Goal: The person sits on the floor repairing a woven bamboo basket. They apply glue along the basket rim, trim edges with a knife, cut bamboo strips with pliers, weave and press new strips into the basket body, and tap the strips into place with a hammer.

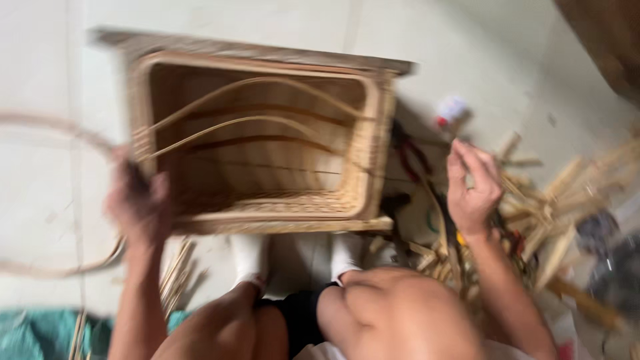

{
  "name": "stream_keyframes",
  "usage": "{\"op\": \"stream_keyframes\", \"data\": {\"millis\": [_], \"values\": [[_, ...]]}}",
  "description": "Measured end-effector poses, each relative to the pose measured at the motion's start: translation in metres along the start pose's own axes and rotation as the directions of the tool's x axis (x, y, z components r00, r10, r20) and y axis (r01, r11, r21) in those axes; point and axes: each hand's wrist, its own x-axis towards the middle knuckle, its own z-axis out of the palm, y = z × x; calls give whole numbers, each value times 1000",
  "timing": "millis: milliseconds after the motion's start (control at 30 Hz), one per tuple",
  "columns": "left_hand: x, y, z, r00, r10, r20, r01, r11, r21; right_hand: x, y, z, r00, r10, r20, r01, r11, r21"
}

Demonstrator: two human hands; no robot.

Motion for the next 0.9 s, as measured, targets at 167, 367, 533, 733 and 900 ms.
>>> {"op": "stream_keyframes", "data": {"millis": [167, 367, 533, 733, 900], "values": [[-12, 51, -14, 707, 700, 99, -702, 677, 221, -91, 62, -38, 890, 437, 135, -422, 898, -123], [-47, 73, 29, 287, 768, 572, -895, 428, -125, -79, 161, -30, 814, 560, 152, -510, 815, -274], [-48, 60, 30, 282, 591, 755, -929, 366, 60, -29, 192, 17, 756, 548, 357, -602, 797, 52], [-50, 69, 32, 284, 589, 757, -908, 418, 15, -7, 189, 56, 629, 600, 495, -580, 786, -215], [-50, 72, 32, 255, 667, 700, -904, 422, -73, -10, 181, 54, 705, 611, 359, -635, 770, -61]]}}
